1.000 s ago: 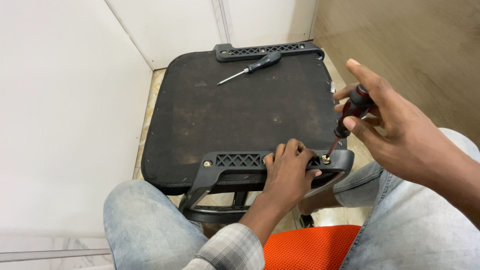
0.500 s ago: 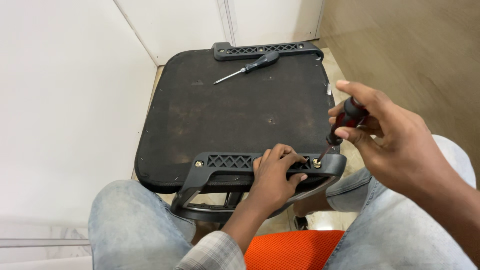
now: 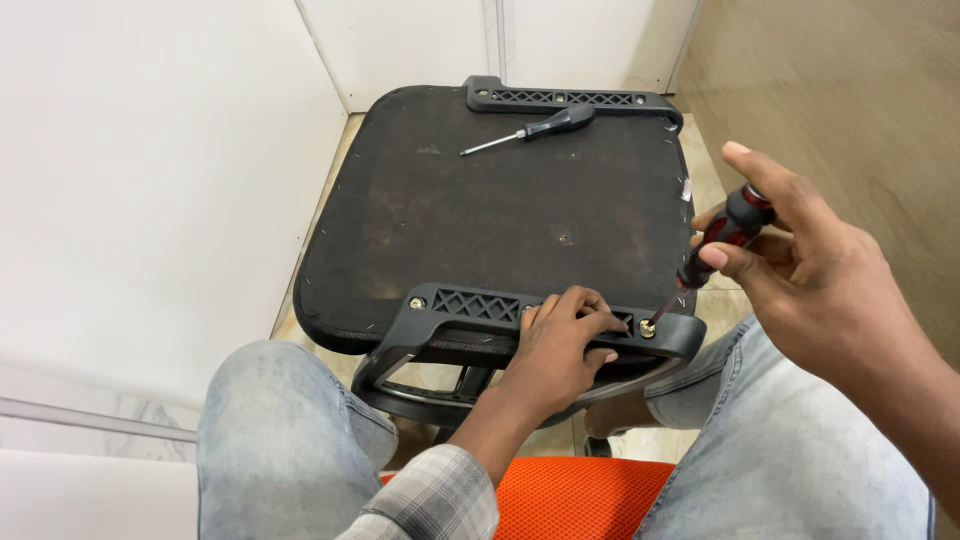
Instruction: The person uses a screwdriver to tighten screws on the underside of a black plastic stool. They work on several screws in sequence, rotating the tool to secure each one.
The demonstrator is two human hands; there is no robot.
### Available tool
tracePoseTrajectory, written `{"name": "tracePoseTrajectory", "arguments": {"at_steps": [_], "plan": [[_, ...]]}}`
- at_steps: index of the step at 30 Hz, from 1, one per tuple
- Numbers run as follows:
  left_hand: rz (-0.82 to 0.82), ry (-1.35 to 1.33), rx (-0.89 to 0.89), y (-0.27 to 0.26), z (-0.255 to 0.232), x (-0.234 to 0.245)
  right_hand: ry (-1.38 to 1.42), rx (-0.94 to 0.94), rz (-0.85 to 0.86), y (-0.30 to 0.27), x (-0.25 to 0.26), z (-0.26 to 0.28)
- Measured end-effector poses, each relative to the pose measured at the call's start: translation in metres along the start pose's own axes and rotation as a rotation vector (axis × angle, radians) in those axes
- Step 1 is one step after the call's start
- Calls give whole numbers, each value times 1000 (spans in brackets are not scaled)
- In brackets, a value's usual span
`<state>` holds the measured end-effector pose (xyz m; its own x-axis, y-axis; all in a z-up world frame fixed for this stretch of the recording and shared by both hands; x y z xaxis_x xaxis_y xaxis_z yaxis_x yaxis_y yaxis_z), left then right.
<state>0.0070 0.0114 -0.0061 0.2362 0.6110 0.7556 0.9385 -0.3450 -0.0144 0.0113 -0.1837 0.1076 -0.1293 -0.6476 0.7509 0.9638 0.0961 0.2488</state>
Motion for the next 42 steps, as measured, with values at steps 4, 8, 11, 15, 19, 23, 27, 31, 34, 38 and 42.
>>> {"name": "tracePoseTrajectory", "arguments": {"at_steps": [4,8,11,15,19,23,27,31,34,38,42], "plan": [[38,30,26,3,-4,0,63,74,27,7,1,10],[55,30,25,1,2,-2,42,78,23,-1,-4,23],[47,6,-19,5,2,0,-83,40,-70,-1,-3,30],[44,39,6,6,4,-3,-144,71,-168,-2,-7,30],[21,33,-7,10,1,-5,-39,91,-48,-3,2,27],[10,30,32,8,0,-6,-64,-48,-14,-10,2,29],[34,73,112,12,-9,-8,-31,44,-6,-8,0,36],[-42,63,72,10,-9,-7,67,142,9,-7,-5,45],[-24,68,56,8,-6,-5,105,65,33,-8,-10,56],[-3,58,45,6,-4,-7,12,-88,98,-12,-13,60],[29,71,44,8,-3,-4,105,-12,27,-8,-16,64]]}}
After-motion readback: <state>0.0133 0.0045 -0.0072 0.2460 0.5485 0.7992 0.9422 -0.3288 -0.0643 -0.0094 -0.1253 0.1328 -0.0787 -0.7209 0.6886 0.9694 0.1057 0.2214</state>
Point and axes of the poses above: each hand's wrist, its own y-axis towards the middle knuckle, its own x-axis out of the back of the hand, z = x × y, the point moved 2 cm from there along y, towards the middle knuckle, and after that the axes turned 2 degrees about x, right-handed, at the moved point
